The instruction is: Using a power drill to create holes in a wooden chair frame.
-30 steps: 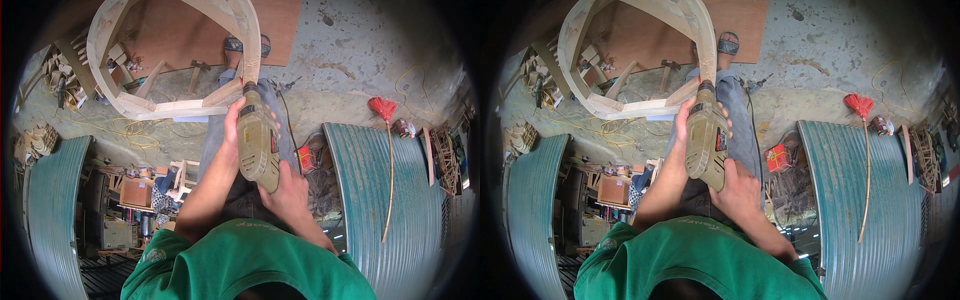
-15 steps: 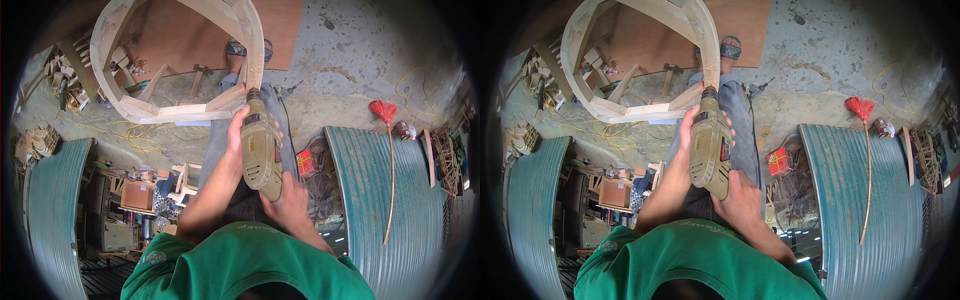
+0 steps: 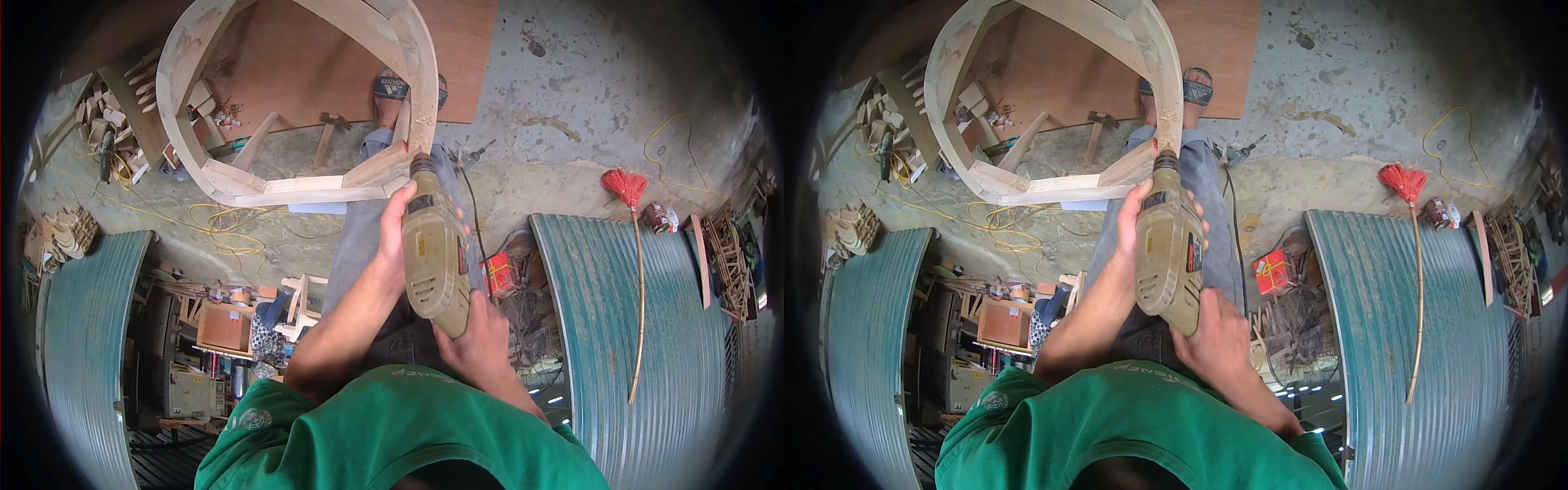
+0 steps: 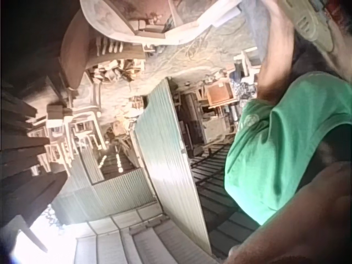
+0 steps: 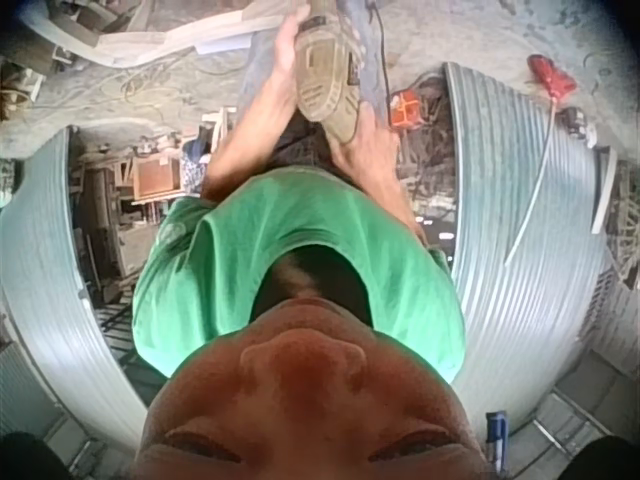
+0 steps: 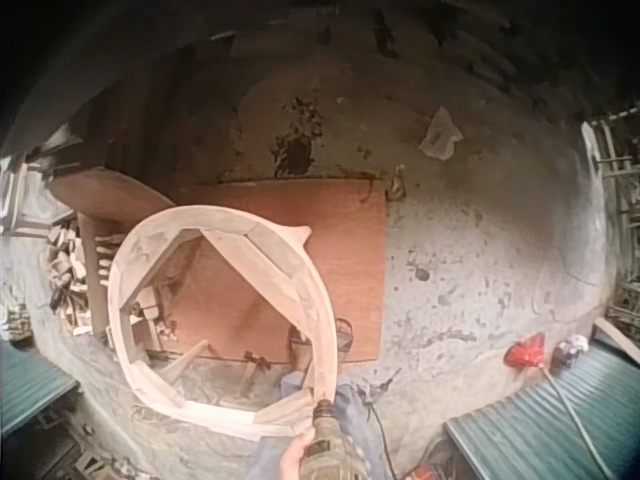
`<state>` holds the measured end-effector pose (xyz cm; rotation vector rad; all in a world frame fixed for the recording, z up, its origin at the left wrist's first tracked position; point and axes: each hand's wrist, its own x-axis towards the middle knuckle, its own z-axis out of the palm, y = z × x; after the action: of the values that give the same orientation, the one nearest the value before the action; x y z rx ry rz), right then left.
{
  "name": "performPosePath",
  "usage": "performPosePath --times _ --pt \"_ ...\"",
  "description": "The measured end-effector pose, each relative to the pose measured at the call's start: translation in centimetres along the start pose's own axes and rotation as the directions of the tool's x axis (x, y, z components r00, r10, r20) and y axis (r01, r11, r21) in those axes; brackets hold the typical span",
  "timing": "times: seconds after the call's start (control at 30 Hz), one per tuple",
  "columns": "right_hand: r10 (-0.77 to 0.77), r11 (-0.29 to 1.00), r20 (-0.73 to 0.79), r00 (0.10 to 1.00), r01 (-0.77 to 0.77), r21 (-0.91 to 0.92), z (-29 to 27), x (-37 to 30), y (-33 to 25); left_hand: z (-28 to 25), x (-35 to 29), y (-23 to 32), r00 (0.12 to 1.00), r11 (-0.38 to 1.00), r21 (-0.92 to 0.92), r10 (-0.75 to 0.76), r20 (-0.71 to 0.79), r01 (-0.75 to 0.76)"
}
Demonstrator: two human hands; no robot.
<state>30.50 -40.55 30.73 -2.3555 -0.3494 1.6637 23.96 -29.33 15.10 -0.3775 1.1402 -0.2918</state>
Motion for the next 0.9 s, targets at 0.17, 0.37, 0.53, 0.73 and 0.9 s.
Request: performPosePath --times 0.17,0.37,0.53,0.73,0.9 --pt "-0.113 0.991 -0.062 0.992 0.117 0.065 -0.8 -3.7 -0.3 1.5 -3.6 -1.2 0.999 0.998 -0.027 -0.053 0.005 0.053" --pt "-0.046 0.968 0.010 0.999 0.042 0.248 -0.3 -7.5 1.2 -0.5 -3.7 -0.9 0.986 0.938 -0.303 -0.158 0.061 0.169" --pt "0.112 0.972 0.116 0.987 -0.133 0.196 1.3 -8.5 3.1 -3.5 -3.8 -1.4 0.980 0.931 -0.310 -0.196 0.021 0.193" --pt "-0.245 0.966 0.040 0.969 0.241 0.089 5.6 -8.9 7.1 -8.2 -5.2 -3.1 0.998 0.963 -0.262 -0.058 0.022 0.061" --pt "-0.466 0.884 -0.029 0.884 0.467 0.022 9.5 -9.6 9.8 -12.0 -6.6 -4.4 0.995 0.974 -0.224 0.047 0.089 -0.026"
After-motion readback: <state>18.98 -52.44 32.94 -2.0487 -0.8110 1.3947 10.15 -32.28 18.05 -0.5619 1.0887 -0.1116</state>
